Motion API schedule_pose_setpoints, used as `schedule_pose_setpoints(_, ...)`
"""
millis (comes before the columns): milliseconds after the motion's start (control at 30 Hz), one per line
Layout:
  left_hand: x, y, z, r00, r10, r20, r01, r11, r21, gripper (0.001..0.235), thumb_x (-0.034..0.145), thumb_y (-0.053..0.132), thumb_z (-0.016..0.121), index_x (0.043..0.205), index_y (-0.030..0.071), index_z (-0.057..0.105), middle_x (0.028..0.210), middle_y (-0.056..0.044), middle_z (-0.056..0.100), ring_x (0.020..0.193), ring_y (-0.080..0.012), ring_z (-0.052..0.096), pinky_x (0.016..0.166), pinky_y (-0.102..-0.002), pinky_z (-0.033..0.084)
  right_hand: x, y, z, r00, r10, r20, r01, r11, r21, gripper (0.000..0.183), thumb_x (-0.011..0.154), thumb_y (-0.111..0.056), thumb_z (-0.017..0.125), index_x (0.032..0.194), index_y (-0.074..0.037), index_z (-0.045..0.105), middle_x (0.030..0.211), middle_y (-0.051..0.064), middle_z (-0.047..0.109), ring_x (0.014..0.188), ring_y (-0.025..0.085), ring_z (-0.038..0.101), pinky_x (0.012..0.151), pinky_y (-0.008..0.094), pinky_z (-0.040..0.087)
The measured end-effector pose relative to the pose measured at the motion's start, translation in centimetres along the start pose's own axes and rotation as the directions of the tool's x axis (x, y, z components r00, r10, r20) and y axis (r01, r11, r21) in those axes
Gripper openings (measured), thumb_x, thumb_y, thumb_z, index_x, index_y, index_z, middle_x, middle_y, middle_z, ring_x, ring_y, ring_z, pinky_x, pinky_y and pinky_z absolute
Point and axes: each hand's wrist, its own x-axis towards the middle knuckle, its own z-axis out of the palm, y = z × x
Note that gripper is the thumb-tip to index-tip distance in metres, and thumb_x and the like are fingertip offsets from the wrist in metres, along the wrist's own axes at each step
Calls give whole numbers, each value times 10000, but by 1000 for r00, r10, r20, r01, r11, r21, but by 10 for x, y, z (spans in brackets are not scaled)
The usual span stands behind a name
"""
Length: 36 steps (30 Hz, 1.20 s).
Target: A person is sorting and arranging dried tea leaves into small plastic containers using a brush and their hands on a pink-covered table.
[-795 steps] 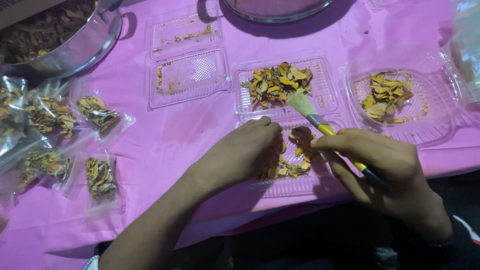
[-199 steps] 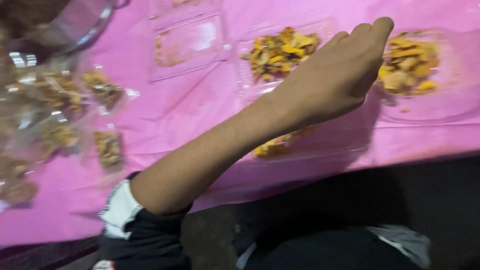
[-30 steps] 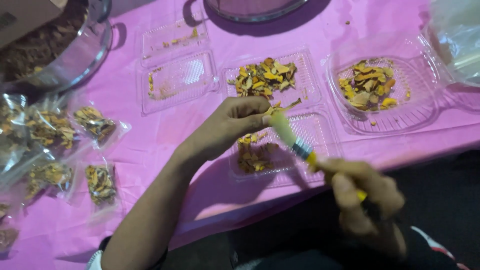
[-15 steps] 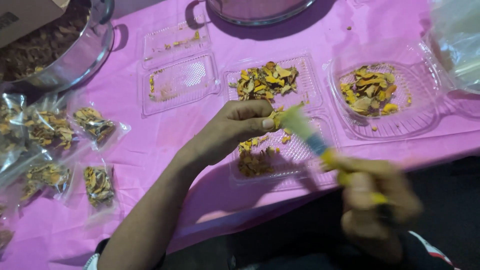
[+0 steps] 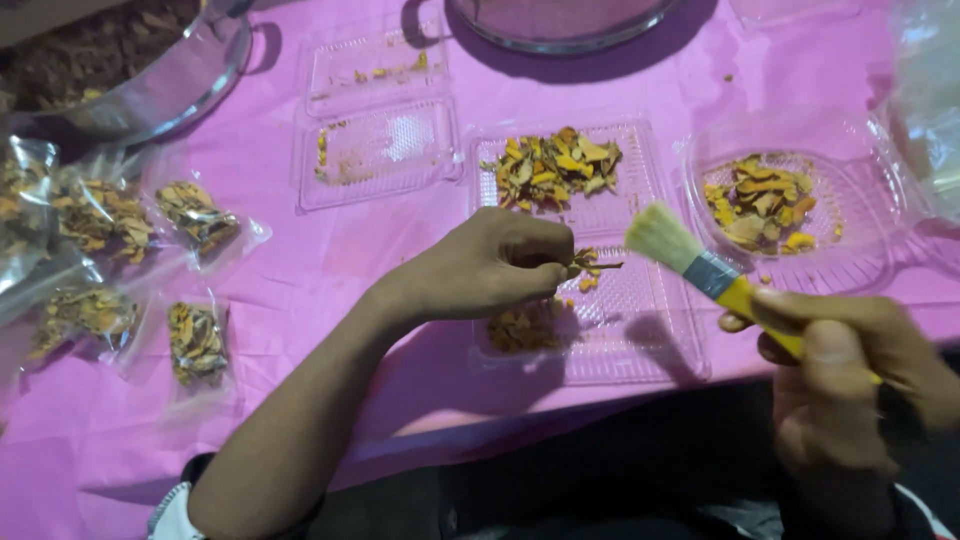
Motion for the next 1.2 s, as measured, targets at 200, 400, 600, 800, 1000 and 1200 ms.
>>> schedule_pose_setpoints(200,0,-3,3,998,57,-6,-57,997,-49,203,873,76,538,697,128,451,661,44,364,654,-77,334,612,-268,282,8,-10,4,994,-82,74,95,973,-210,230,1019,-58,509,1082,29,712,996,153,778,867,166,730,827,245,561)
schedule_pose_setpoints(400,-3,-4,4,997,83,-4,-83,996,-41,244,877,73,529,682,144,402,655,49,328,643,-78,301,608,-264,260,4,-23,2,976,-170,133,198,951,-238,289,1016,-67,472,1183,56,673,1068,170,772,860,168,720,769,232,525)
schedule_pose_setpoints(600,0,-6,3,997,59,-41,-57,997,48,260,818,77,522,689,151,309,679,44,260,671,-89,256,608,-284,221,6,-52,4,992,-113,56,125,927,-353,267,1030,-44,470,1123,30,709,1015,135,760,907,185,705,891,299,535)
schedule_pose_setpoints(800,0,-1,3,999,44,-31,-47,994,-94,217,812,31,513,673,142,389,660,58,321,641,-58,308,582,-249,258,9,8,-7,915,-343,213,394,876,-278,264,1023,-57,495,1184,-2,696,866,24,663,701,87,551,692,247,406)
schedule_pose_setpoints(1000,0,0,2,999,19,-41,-26,981,-193,248,851,35,525,672,143,392,669,63,328,654,-52,318,592,-246,265,-8,7,-1,960,-251,-127,210,940,-270,247,1090,-4,486,1208,79,687,913,104,661,734,115,493,749,243,393)
schedule_pose_setpoints(1200,0,-6,6,996,76,-45,-83,981,-178,232,880,23,537,700,130,438,682,58,356,662,-53,340,600,-246,281,-7,-23,9,973,-227,44,232,951,-203,287,996,-66,486,1148,77,683,1045,193,768,867,178,719,840,241,522)
